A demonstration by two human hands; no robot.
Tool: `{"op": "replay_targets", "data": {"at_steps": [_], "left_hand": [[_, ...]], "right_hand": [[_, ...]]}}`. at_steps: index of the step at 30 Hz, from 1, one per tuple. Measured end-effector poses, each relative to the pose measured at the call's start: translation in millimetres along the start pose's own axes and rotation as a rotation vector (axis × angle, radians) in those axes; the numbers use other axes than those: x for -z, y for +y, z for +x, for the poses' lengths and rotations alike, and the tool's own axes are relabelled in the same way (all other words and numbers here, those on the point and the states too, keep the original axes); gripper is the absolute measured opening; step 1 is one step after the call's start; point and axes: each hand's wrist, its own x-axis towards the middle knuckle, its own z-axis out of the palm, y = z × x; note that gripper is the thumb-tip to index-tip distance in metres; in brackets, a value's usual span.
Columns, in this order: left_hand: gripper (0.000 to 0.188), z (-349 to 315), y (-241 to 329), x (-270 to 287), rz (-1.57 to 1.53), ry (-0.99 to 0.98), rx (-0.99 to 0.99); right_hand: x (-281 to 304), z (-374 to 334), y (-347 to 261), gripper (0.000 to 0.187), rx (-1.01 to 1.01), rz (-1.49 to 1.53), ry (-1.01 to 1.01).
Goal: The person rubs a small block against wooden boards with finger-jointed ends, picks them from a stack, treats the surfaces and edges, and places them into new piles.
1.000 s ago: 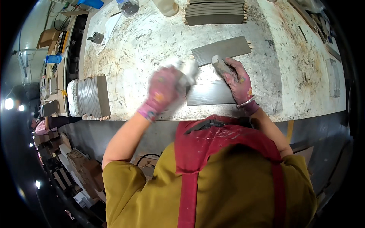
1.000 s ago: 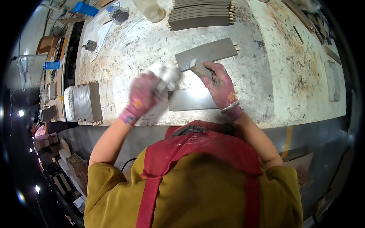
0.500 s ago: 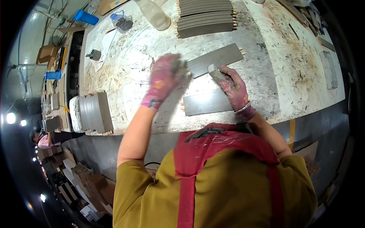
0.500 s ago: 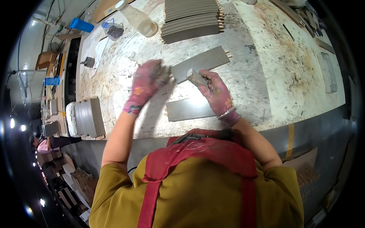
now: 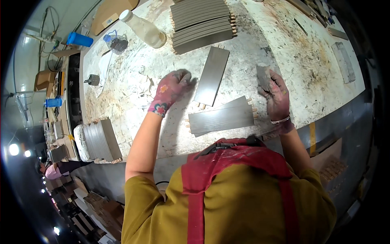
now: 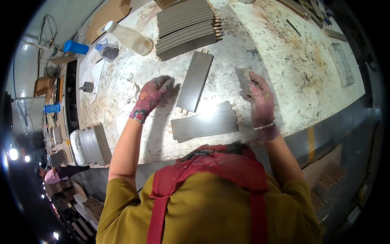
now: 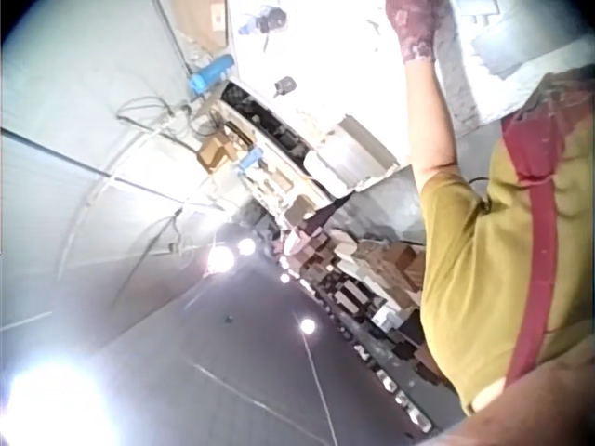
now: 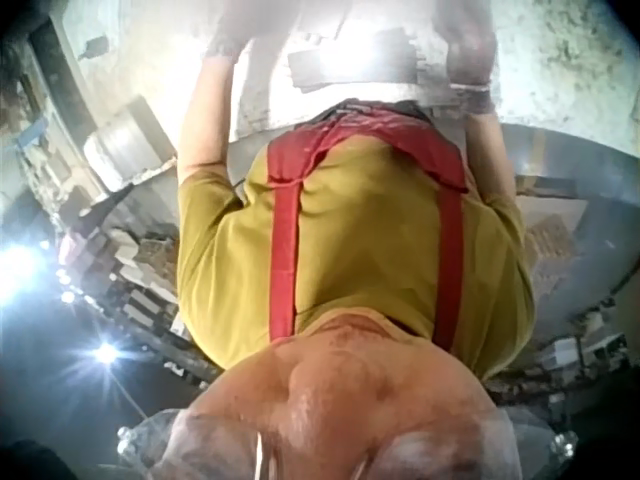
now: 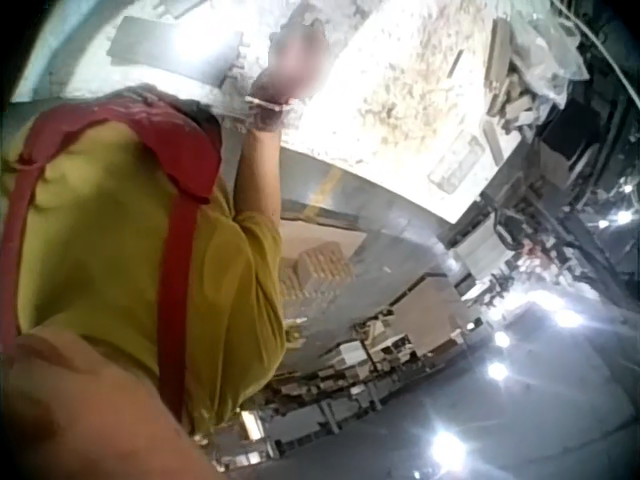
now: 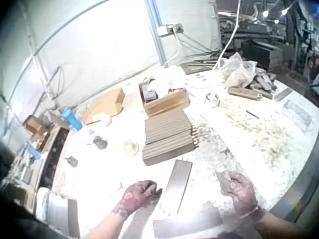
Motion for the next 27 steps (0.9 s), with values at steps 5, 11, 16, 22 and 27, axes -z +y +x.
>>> {"op": "replay_targets", "data": {"at_steps": [5,11,16,22,27], "left_hand": [[0.087,-3,51,-54,0.25,0.161,-0.091],[0.083,1,23,-56,0.103,0.239,-0.233],[0.081,-47,27,-36,0.208,0.273,-0.422],[0.077,-98,39,-40,0.173,0.138,-0.532],[0.078,-107,46,-66,0.337,0.089,-0.544]], "right_hand": [[-20,1,3,0.042,0.012,-0.087,-0.019],[-9,-2,-4,0.045,0.096,-0.146,-0.087],[18,-4,-9,0.048,0.16,-0.183,0.035],[29,-5,-18,0.045,0.17,-0.188,0.075],[10,-17,-11,0.047,0.066,-0.147,0.002]]}}
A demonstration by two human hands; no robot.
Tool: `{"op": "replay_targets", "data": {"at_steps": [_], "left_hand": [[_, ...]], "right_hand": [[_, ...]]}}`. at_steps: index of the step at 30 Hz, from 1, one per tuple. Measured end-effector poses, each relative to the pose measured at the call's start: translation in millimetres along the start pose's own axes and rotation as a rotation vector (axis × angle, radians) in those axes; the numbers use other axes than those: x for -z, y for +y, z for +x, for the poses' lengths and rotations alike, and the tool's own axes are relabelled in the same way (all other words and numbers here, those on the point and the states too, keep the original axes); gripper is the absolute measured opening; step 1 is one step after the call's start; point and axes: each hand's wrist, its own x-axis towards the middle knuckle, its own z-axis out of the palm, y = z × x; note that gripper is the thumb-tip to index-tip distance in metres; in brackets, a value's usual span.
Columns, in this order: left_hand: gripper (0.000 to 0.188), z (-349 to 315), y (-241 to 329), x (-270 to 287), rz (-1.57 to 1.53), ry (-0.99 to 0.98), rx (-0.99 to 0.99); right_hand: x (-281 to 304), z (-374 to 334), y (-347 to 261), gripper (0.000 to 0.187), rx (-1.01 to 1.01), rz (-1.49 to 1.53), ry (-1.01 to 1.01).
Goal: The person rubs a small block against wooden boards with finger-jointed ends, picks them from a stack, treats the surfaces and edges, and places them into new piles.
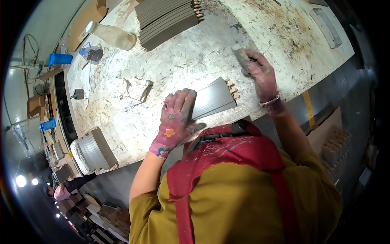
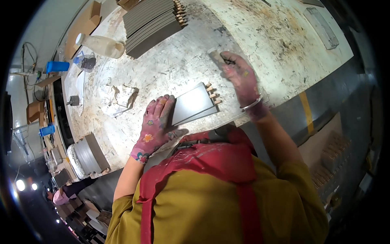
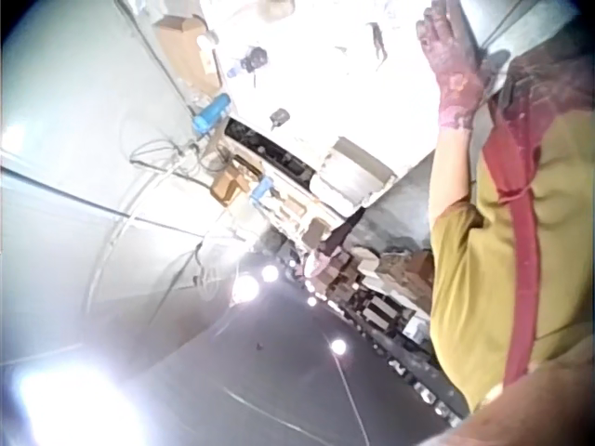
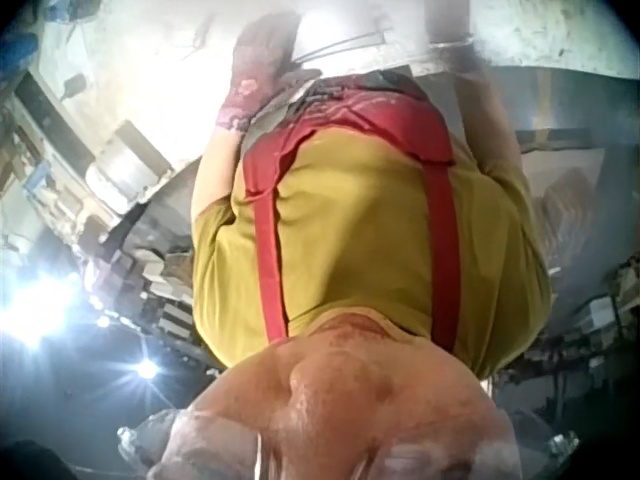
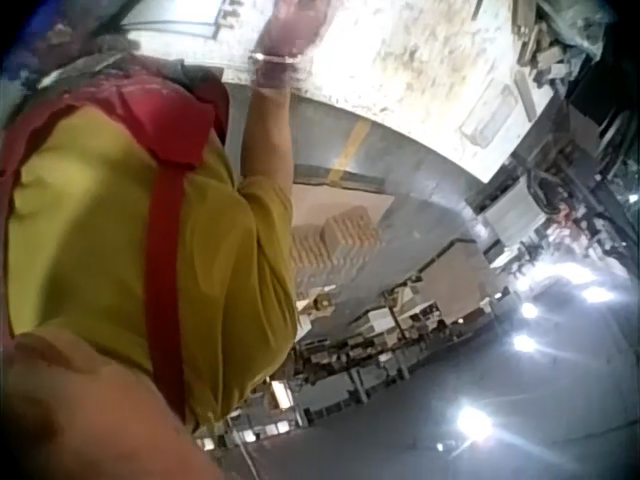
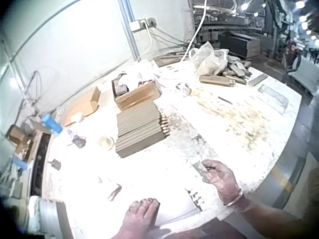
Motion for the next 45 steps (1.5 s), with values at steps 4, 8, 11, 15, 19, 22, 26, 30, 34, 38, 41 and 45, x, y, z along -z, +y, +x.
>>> {"op": "replay_targets", "data": {"at_steps": [4,8,11,15,19,22,26,30,34,38,41,45], "left_hand": [[0.083,0,-4,-7,0.038,-0.015,0.07],[0.078,-7,-5,-12,0.021,-0.041,0.069],[0.08,-5,-6,-5,-0.012,-0.099,0.062],[0.087,32,-38,19,0.032,-0.01,0.004],[0.086,117,-96,23,0.278,0.231,-0.004],[0.083,140,-126,1,0.399,0.277,0.032],[0.075,135,-117,-5,0.379,0.248,-0.036],[0.069,123,-109,-4,0.058,0.02,-0.063],[0.065,145,-107,-7,0.23,0.206,-0.045],[0.058,165,-107,-2,0.122,0.31,-0.023],[0.057,171,-137,-9,0.087,0.214,0.065],[0.055,184,-142,-2,0.216,0.135,0.152]], "right_hand": [[-11,-8,7,0.048,-0.068,0.071,-0.048],[-34,-9,3,0.048,-0.091,0.102,-0.079],[-34,-5,6,0.049,-0.073,0.067,-0.125],[-13,6,7,0.053,-0.069,0.011,-0.051],[-8,20,6,0.056,-0.127,0.122,0.021],[-8,26,7,0.055,-0.122,0.121,0.015],[10,33,21,0.049,-0.129,0.05,0.084],[19,56,30,0.048,-0.109,-0.081,0.085],[0,88,20,0.041,0.021,-0.198,0.017],[-7,108,21,0.042,0.008,-0.193,-0.02],[-10,109,22,0.043,-0.044,-0.197,-0.031],[-6,105,36,0.041,-0.075,-0.186,0.015]]}}
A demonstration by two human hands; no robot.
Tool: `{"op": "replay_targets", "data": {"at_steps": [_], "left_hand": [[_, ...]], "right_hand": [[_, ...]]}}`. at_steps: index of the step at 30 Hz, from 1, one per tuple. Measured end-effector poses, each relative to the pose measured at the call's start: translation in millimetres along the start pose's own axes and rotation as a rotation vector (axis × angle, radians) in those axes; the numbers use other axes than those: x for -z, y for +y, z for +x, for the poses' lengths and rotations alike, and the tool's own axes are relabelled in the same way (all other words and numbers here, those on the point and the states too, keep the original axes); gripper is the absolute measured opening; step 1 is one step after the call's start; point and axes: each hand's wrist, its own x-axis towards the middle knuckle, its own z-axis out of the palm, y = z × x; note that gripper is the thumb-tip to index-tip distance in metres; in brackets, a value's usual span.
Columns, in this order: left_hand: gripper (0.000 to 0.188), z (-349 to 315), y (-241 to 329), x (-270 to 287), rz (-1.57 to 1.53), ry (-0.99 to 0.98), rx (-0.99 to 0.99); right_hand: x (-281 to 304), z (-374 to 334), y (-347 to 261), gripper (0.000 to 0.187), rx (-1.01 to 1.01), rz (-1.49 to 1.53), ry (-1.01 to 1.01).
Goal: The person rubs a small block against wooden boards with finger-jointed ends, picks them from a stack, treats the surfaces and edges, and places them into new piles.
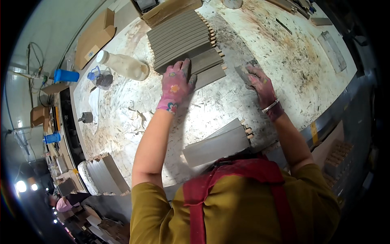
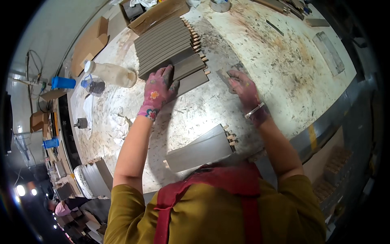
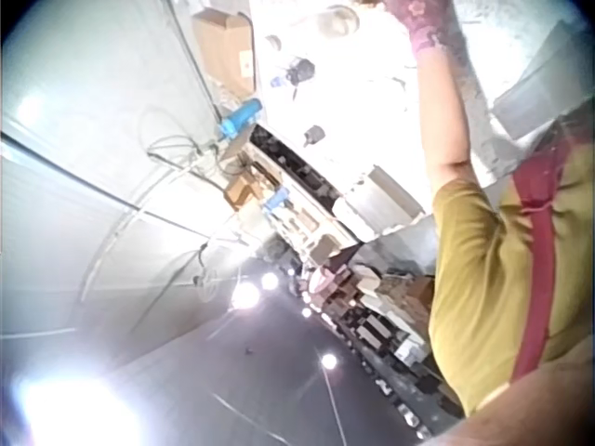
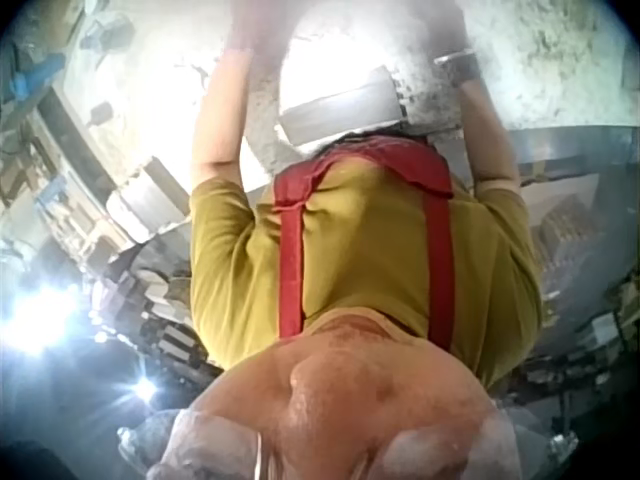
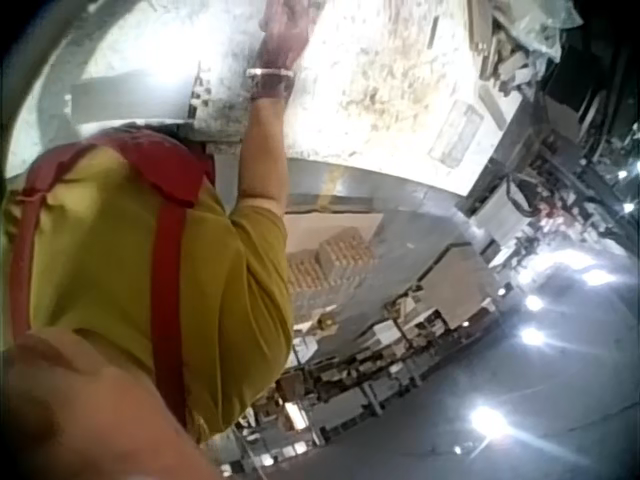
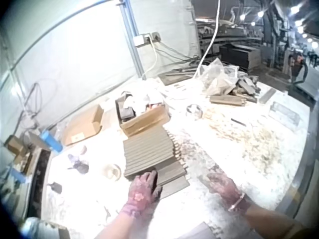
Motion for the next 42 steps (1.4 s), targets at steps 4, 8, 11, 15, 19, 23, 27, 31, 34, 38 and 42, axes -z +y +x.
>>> {"op": "replay_targets", "data": {"at_steps": [4,8,11,15,19,23,27,31,34,38,42], "left_hand": [[0.047,11,-1,7,0.191,-0.053,-0.152],[0.034,-4,10,13,0.242,0.097,-0.256],[0.05,-46,30,22,0.274,-0.094,-0.3],[0.072,-60,57,25,0.044,-0.068,-0.281],[0.081,-65,54,4,-0.063,-0.041,-0.211],[0.076,-78,64,-9,-0.151,-0.041,-0.172],[0.071,-84,66,-20,-0.207,0.032,-0.167],[0.069,-83,69,-16,-0.176,-0.021,-0.173],[0.069,-81,69,-12,-0.2,-0.058,-0.168],[0.068,-80,69,-13,-0.194,-0.039,-0.229],[0.068,-81,67,-11,-0.188,-0.105,-0.206]], "right_hand": [[2,-5,-3,0.041,-0.016,0.08,-0.027],[16,-7,-1,0.041,-0.073,0.126,0.027],[22,-13,1,0.041,-0.069,0.123,0.06],[22,-12,1,0.04,-0.042,0.047,0.039],[10,-5,-7,0.042,0.106,-0.077,-0.005],[-7,-8,-13,0.041,0.163,-0.196,-0.026],[-20,-5,-8,0.04,0.288,-0.559,-0.036],[-22,-8,0,0.041,0.401,-0.667,-0.062],[-26,-10,-9,0.041,0.374,-0.697,-0.055],[-29,-20,-16,0.039,0.322,-0.803,-0.029],[-19,-58,-22,0.036,0.321,-0.913,-0.055]]}}
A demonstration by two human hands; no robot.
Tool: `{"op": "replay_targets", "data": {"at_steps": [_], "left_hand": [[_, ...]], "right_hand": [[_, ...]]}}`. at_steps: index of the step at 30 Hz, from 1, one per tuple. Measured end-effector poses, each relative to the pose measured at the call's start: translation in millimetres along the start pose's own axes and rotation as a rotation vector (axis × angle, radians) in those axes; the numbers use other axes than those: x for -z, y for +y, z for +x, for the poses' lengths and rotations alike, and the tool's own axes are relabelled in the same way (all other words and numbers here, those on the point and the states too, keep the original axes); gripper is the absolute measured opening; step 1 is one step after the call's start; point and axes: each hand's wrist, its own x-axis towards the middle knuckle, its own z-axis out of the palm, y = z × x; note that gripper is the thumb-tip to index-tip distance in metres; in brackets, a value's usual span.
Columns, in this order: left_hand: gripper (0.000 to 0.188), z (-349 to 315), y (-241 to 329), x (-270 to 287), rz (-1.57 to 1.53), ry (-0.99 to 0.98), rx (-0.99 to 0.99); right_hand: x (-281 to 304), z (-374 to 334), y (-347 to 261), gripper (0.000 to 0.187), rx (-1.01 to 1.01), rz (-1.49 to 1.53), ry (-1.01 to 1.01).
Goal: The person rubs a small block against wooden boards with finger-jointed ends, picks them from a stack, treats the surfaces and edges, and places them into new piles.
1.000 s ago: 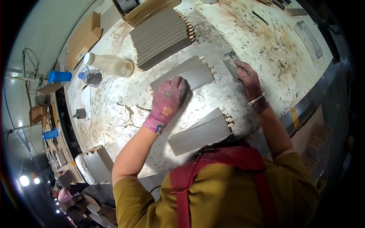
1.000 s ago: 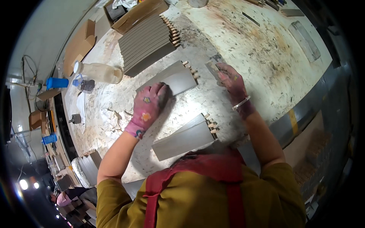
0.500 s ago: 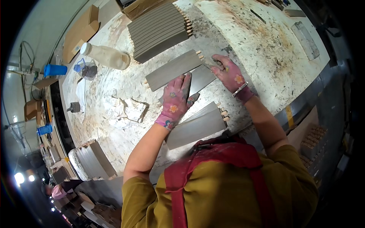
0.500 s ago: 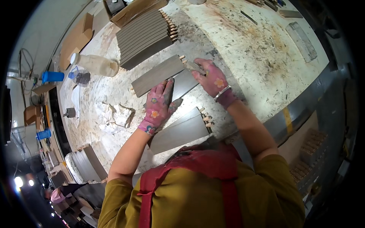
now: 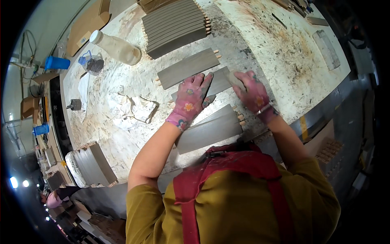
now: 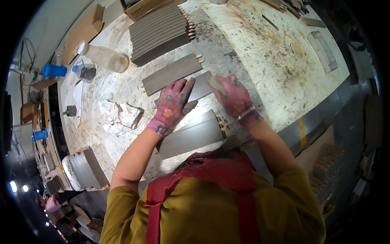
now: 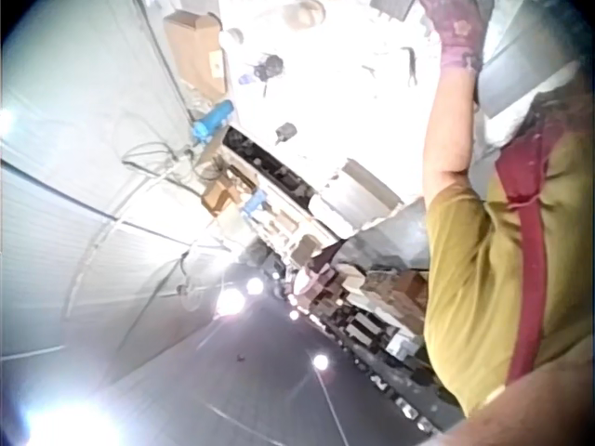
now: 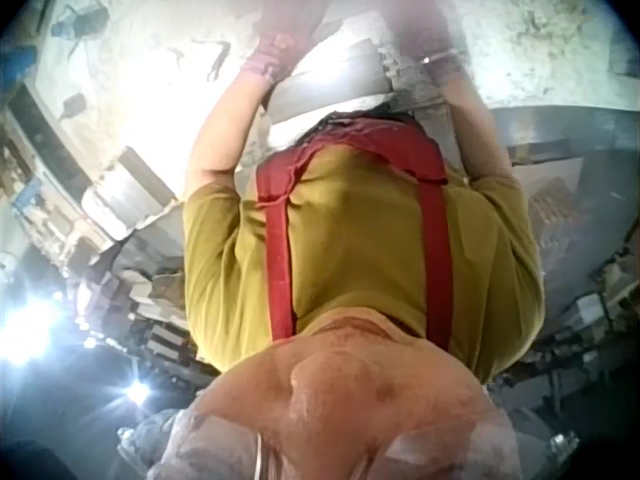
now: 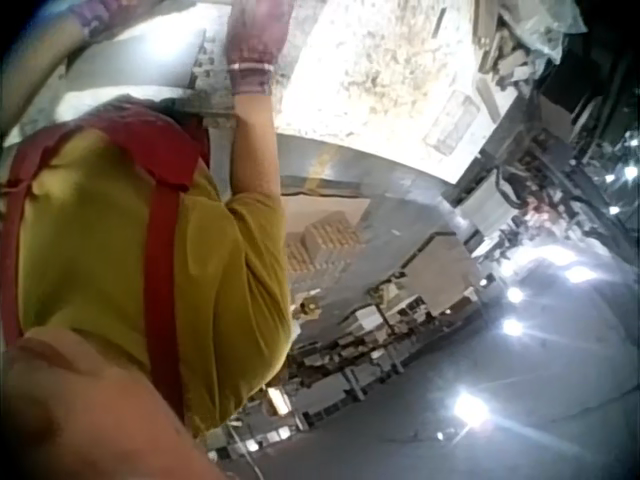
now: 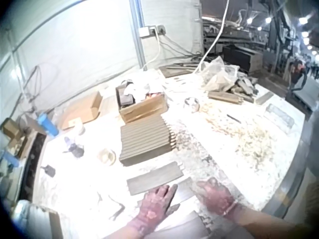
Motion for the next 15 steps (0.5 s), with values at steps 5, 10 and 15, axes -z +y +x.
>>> {"op": "replay_targets", "data": {"at_steps": [5,10,15], "left_hand": [[0.066,-4,1,2,-0.033,0.036,-0.003],[0.062,-23,28,5,0.06,0.151,0.019],[0.064,-39,50,-13,0.049,0.11,0.1]], "right_hand": [[46,-26,4,0.034,0.119,0.073,-0.108],[51,4,4,0.036,0.113,0.224,-0.003],[19,46,-36,0.036,0.369,0.234,-0.21]]}}
